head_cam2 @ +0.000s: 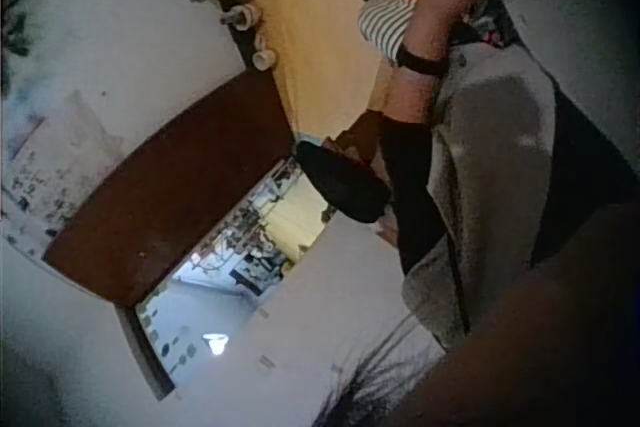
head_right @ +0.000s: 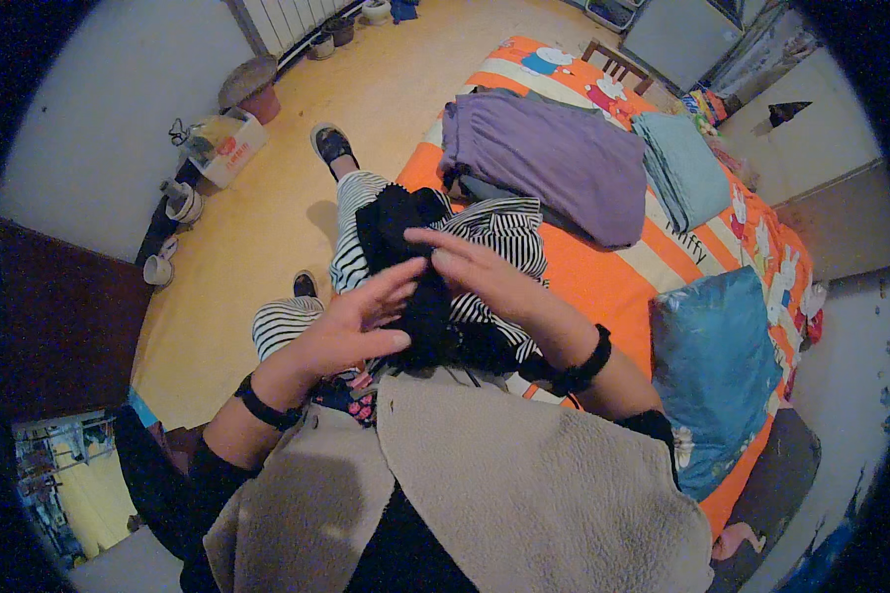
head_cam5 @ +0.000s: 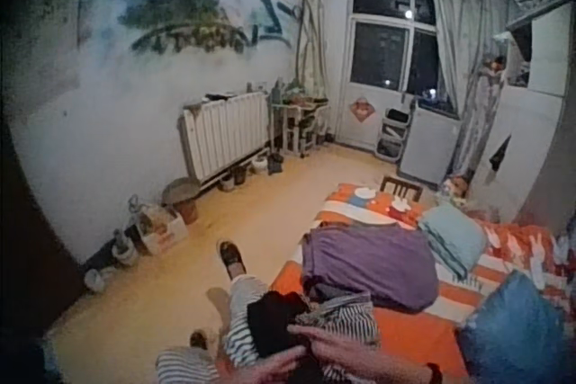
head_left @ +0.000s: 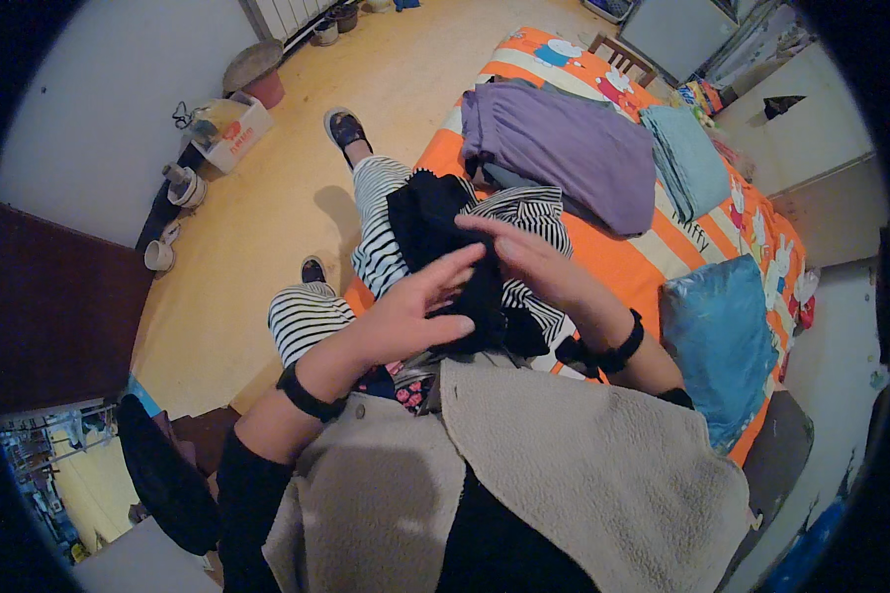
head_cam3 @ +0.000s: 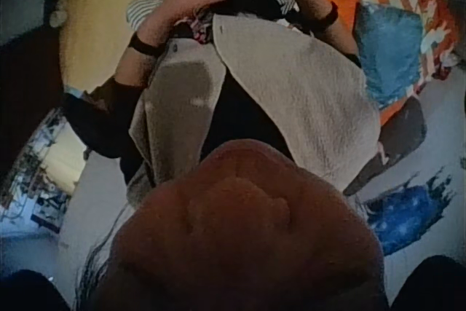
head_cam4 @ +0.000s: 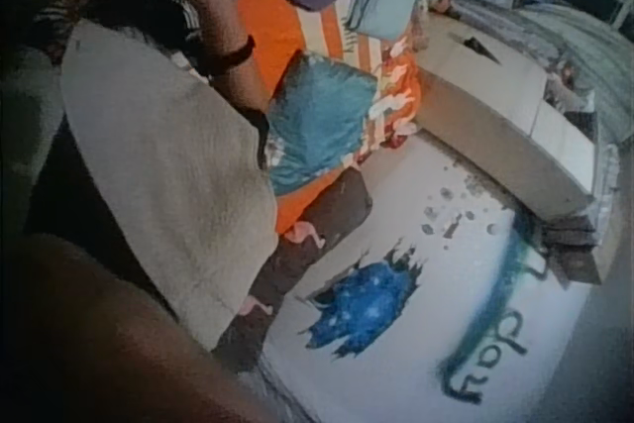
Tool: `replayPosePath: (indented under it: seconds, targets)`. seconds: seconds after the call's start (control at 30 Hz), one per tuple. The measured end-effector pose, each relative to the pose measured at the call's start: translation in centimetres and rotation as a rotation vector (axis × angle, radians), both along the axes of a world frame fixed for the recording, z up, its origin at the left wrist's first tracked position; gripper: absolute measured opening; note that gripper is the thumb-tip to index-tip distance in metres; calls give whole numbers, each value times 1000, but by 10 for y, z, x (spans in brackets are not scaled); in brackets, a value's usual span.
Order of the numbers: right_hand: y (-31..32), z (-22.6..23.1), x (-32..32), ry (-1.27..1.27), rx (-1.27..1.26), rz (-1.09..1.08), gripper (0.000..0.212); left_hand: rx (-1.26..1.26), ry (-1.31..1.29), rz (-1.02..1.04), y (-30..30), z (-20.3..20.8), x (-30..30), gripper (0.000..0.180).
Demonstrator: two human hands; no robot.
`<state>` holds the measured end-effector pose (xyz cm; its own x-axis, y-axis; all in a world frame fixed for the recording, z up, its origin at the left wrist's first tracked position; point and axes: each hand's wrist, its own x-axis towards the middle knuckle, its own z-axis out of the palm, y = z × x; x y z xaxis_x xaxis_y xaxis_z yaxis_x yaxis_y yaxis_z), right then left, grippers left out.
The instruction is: The person folds a pair of purple trousers and a black-and-white striped shirt on a bed. They smooth, align, and fold each garment into neat rectangles, then place them in a stack.
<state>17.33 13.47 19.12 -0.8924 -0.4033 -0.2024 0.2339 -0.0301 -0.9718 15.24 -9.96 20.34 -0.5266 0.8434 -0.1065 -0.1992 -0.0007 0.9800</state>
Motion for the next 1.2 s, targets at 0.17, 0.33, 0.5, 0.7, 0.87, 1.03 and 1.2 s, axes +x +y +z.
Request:
replayPosePath:
  seconds: [0.17,0.33,0.5,0.7,0.87,1.03,1.2]
  targets:
    - [-7,3,25,281,82,15,74,-34,378,-147,15,3,3,58]
    - [-18,-2,18,128,-96,-53,56,67,664,-8,-5,4,-33,30]
    - [-25,18,16,269,36,215,51,-148,1139,188,-3,-30,-76,61]
    - [-7,65,36,424,217,435,45,-272,1316,-58,23,-81,-104,56]
    - [45,94,50,382,266,277,61,-295,750,149,22,-73,-121,46]
    - [106,93,41,289,485,-17,84,27,541,502,7,-3,-143,15]
    - [149,78,23,422,794,-155,52,12,584,512,0,67,-138,10]
